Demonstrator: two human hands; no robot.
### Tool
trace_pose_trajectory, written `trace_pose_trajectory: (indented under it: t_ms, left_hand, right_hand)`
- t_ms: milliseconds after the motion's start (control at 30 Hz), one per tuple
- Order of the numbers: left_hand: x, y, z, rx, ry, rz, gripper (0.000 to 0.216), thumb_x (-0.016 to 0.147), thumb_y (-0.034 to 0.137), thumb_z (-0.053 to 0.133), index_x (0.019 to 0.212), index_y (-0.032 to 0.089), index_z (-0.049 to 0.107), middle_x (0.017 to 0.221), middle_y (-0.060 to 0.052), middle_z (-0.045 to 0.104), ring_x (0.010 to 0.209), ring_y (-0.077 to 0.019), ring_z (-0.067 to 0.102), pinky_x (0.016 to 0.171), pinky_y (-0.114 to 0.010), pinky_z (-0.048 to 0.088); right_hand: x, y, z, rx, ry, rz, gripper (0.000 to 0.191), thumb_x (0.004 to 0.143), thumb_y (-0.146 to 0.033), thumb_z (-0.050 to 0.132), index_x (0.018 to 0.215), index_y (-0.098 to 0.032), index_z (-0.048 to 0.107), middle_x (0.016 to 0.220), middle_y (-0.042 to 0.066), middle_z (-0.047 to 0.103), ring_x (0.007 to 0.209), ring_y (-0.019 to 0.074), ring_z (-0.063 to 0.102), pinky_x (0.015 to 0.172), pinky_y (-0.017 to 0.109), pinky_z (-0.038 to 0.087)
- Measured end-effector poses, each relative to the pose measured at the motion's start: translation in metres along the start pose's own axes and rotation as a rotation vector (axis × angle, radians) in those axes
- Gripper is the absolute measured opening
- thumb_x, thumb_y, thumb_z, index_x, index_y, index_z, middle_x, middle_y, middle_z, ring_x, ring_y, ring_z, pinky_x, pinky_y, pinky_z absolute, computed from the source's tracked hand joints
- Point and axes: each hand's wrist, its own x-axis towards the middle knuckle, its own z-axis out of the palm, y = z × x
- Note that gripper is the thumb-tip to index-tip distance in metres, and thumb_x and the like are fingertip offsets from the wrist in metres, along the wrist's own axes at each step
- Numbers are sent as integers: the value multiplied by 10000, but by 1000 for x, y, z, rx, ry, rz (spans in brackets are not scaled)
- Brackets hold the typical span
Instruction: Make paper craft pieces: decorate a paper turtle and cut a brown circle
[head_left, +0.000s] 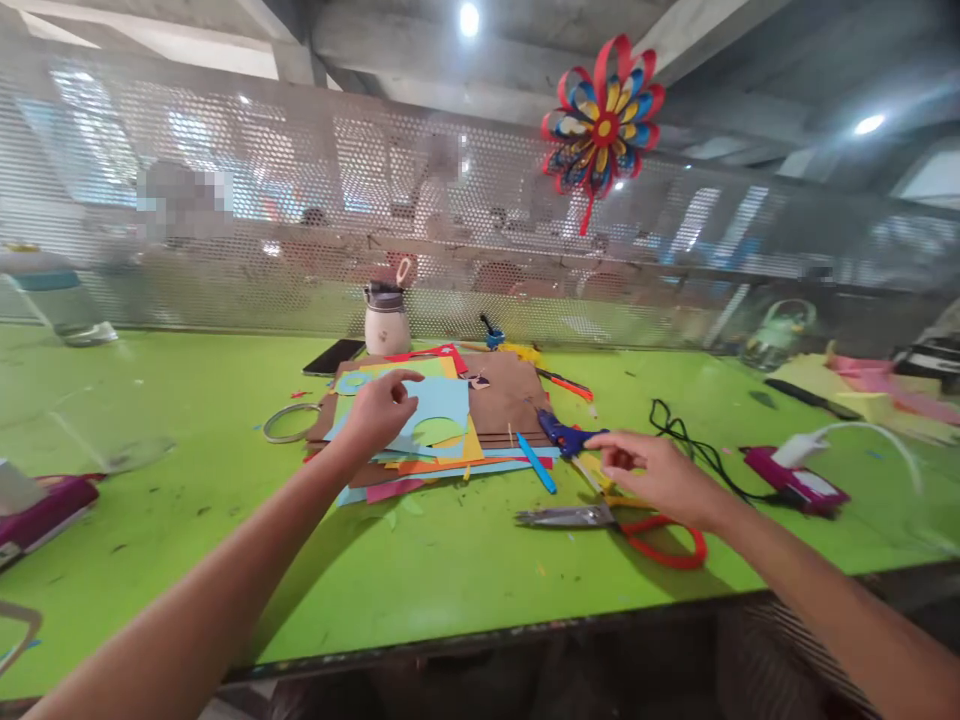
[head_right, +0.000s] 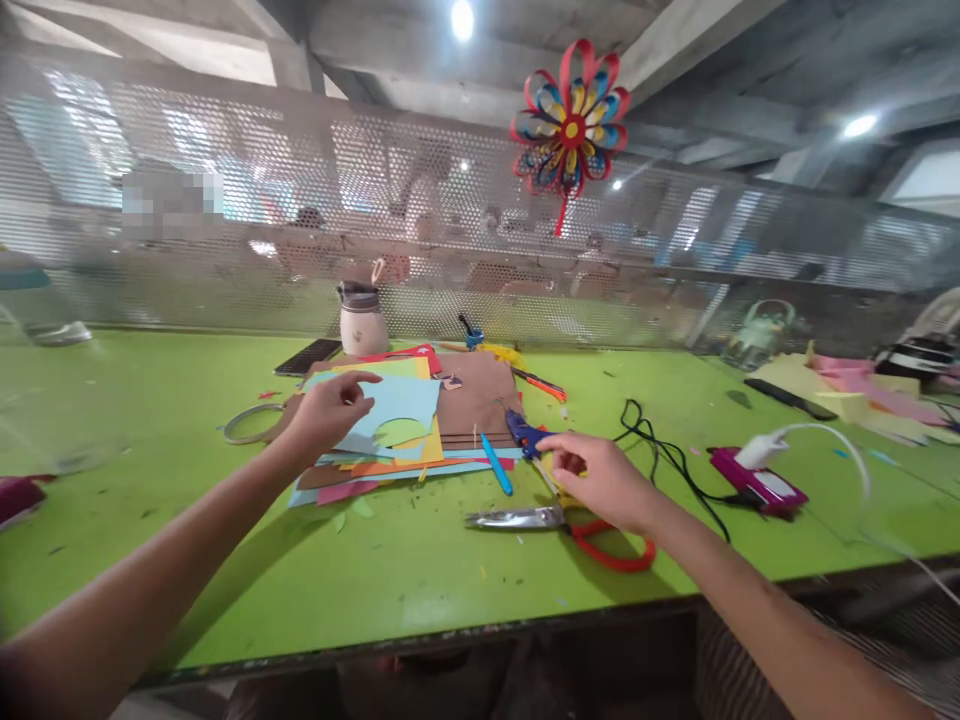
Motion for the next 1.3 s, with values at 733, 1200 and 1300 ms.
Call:
trace_pose_trajectory:
  t_ms: [733,1200,1300]
  left_hand:
    - [9,-70,-37,246,59,-154,289,976,393,588,1145,169,656,1116,-52,679,959,-232,669,842,-399,578]
    - [-13,-48,-6,471,-368,217,472,950,401,610,1367,189,558,1426,-139,568,1230,-296,593,1053,-542,461]
    - [-21,-43,-5,510,-398,225,513,952,420,536,1400,171,557,1451,-163,560,1257,-333,586,1064,-530,455]
  right_hand:
    - [-63,31,-14,-248,-183,183,620,750,-166,614,1360,-268,569,1316,104,610,1185,287,601,1005,401,476]
    - [67,63,-67,-167,12,451,469,873,-125,655,1336,-172,595,600,-80,509,493,96,474,484,215,396]
    - [104,73,-49,-133,-114,495,258,943,-240,660,1182,-146,635,816,-18,647,603,101,592,553,233,511]
